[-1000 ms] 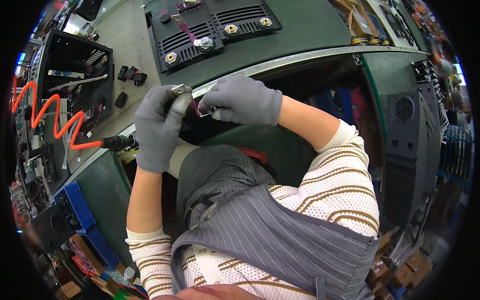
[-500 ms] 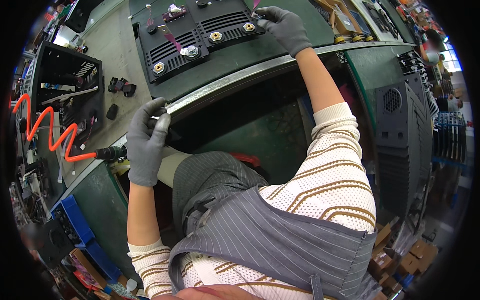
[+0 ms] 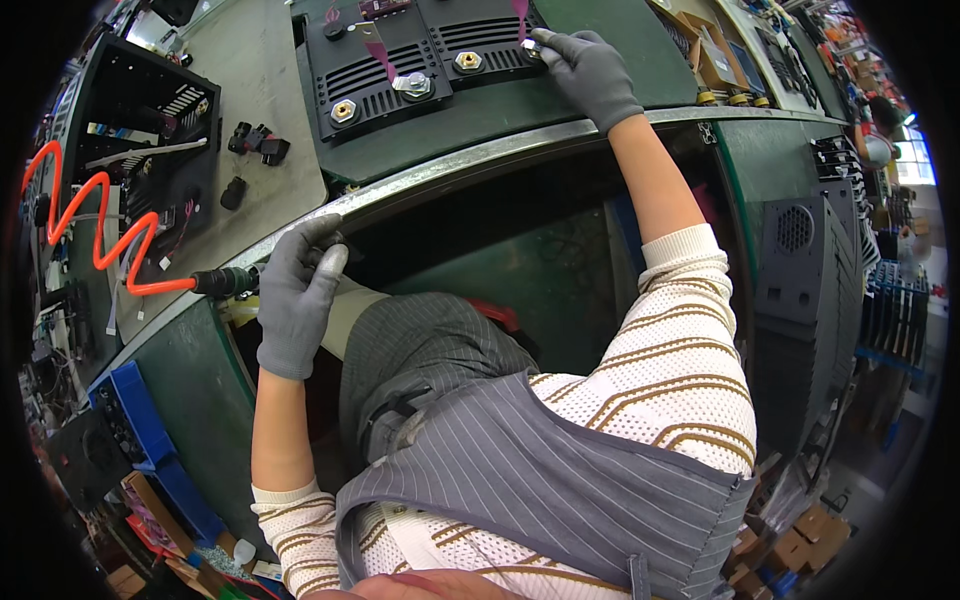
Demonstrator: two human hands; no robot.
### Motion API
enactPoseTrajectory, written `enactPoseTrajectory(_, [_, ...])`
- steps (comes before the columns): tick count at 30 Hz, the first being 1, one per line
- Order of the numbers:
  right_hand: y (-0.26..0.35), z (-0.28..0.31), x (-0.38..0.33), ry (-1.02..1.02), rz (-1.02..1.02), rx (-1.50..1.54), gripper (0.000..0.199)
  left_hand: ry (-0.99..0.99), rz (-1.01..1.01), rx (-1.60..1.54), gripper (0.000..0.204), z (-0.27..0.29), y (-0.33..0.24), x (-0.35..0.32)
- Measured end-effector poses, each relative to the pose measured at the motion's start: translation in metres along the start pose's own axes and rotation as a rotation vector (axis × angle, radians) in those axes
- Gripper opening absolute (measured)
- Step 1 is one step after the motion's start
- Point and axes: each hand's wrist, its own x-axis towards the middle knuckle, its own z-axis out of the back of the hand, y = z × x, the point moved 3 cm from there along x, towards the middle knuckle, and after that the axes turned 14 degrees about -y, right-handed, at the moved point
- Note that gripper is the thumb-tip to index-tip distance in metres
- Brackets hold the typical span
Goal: Assembling an industrial electronic chassis by installing circular connectors and securing them with a power screwdriver.
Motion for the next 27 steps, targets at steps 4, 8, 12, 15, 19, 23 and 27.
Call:
enactPoseTrajectory(4, [-0.003,-0.005,0.001,-0.043,0.031,0.004,0.026,0.001,0.013,0.022,0.029,0.003,0.001,-0.004])
enactPoseTrajectory(8, [-0.005,-0.002,0.003,-0.067,0.051,0.034,0.025,0.022,-0.016,0.083,0.027,0.011,-0.008,-0.008])
enactPoseTrajectory(12, [0.009,0.008,0.022,0.045,0.268,-0.101,0.021,0.097,-0.068,0.177,0.026,0.029,-0.013,-0.02])
enactPoseTrajectory(15, [0.004,0.002,0.038,0.277,0.078,-0.043,0.02,0.147,-0.052,0.249,0.024,0.044,-0.013,-0.032])
enactPoseTrajectory(19, [0.003,-0.002,0.051,0.592,-0.18,0.055,0.024,0.097,-0.118,0.441,0.019,0.077,0.0,-0.041])
enactPoseTrajectory(23, [0.01,-0.001,0.059,0.61,-0.129,-0.003,0.022,-0.144,-0.162,0.532,0.017,0.127,0.029,-0.05])
enactPoseTrajectory(27, [0.02,0.007,0.068,0.577,-0.066,-0.249,0.021,-0.454,-0.059,0.685,0.029,0.172,0.06,-0.053])
